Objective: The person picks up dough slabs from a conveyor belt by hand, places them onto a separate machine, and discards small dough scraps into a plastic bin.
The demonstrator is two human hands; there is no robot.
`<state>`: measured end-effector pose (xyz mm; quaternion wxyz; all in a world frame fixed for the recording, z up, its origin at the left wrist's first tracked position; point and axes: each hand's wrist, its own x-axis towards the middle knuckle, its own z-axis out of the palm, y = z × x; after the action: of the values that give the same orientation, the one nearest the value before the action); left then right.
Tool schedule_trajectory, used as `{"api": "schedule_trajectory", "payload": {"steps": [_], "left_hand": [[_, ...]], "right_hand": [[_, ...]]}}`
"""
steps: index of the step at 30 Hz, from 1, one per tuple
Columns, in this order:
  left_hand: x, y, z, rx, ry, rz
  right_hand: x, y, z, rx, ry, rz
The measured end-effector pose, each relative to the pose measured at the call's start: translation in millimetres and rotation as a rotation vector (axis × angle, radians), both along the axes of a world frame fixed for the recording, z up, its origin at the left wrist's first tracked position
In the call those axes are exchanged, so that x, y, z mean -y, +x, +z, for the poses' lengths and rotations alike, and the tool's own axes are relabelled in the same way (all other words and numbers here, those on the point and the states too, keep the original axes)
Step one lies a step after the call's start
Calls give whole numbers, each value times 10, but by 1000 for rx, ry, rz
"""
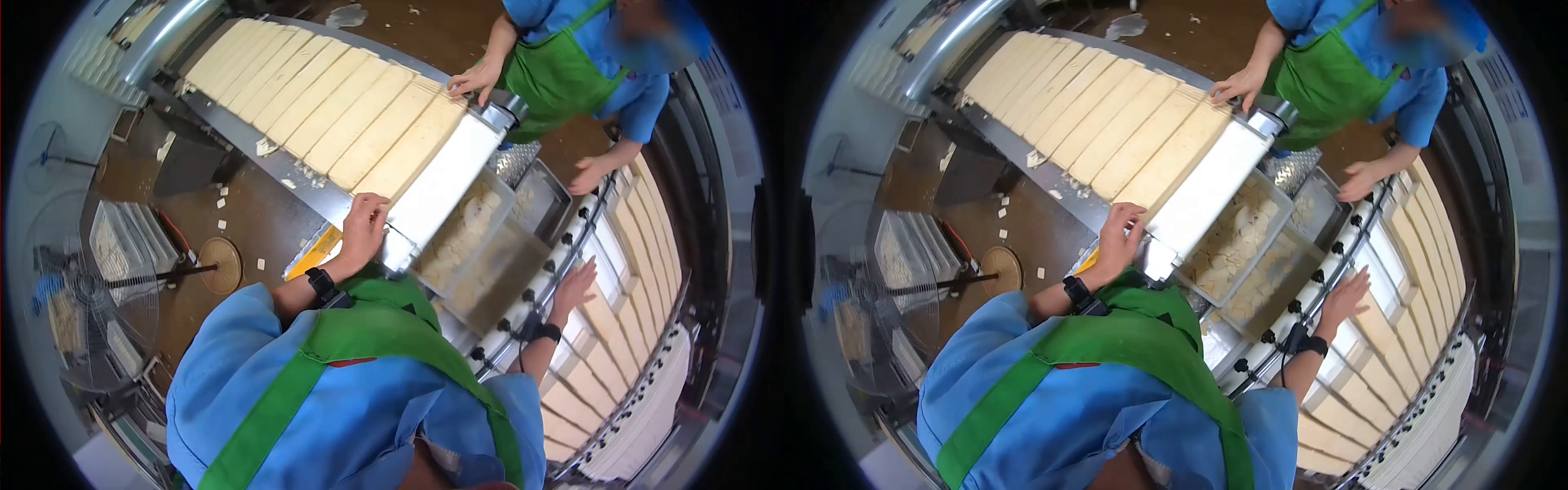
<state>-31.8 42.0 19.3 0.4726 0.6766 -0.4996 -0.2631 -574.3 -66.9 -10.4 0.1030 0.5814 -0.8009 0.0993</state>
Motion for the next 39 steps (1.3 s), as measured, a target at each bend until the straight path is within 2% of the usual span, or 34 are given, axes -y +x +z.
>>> {"api": "schedule_trajectory", "payload": {"steps": [2, 5, 6, 8, 10, 12, 14, 16, 19, 26, 32, 35, 39], "left_hand": [[-32, 178, -107, -2, 22, 161], [-30, 434, -328, 138, 62, 369], [-14, 516, -404, 186, 79, 376], [46, 587, -481, 186, 106, 377], [139, 593, -514, 218, 93, 356], [232, 572, -440, 154, 88, 314], [321, 569, -396, 126, 102, 285], [374, 571, -378, 161, 115, 291], [386, 546, -339, 156, 168, 292], [432, 576, -179, 70, 258, 261], [461, 564, -168, 72, 327, 218], [513, 533, -102, 106, 358, 219], [592, 447, -163, 176, 354, 228]], "right_hand": [[40, 146, 80, -102, -42, -21], [255, 662, 331, -51, -203, 133], [341, 1097, 567, 117, -345, 373], [484, 2006, 834, 273, -384, 630], [583, 2821, 980, 374, -259, 857], [879, 3472, 882, 376, -218, 1085], [1091, 4109, 943, 497, -133, 1158], [1408, 4536, 787, 447, -40, 1121], [1976, 4922, 163, 245, 155, 998], [2501, 5106, -137, -33, 222, 716], [2502, 5099, 27, 8, 282, 666], [2607, 4984, -254, 137, 271, 759], [2440, 4690, -180, 307, 145, 798]]}}
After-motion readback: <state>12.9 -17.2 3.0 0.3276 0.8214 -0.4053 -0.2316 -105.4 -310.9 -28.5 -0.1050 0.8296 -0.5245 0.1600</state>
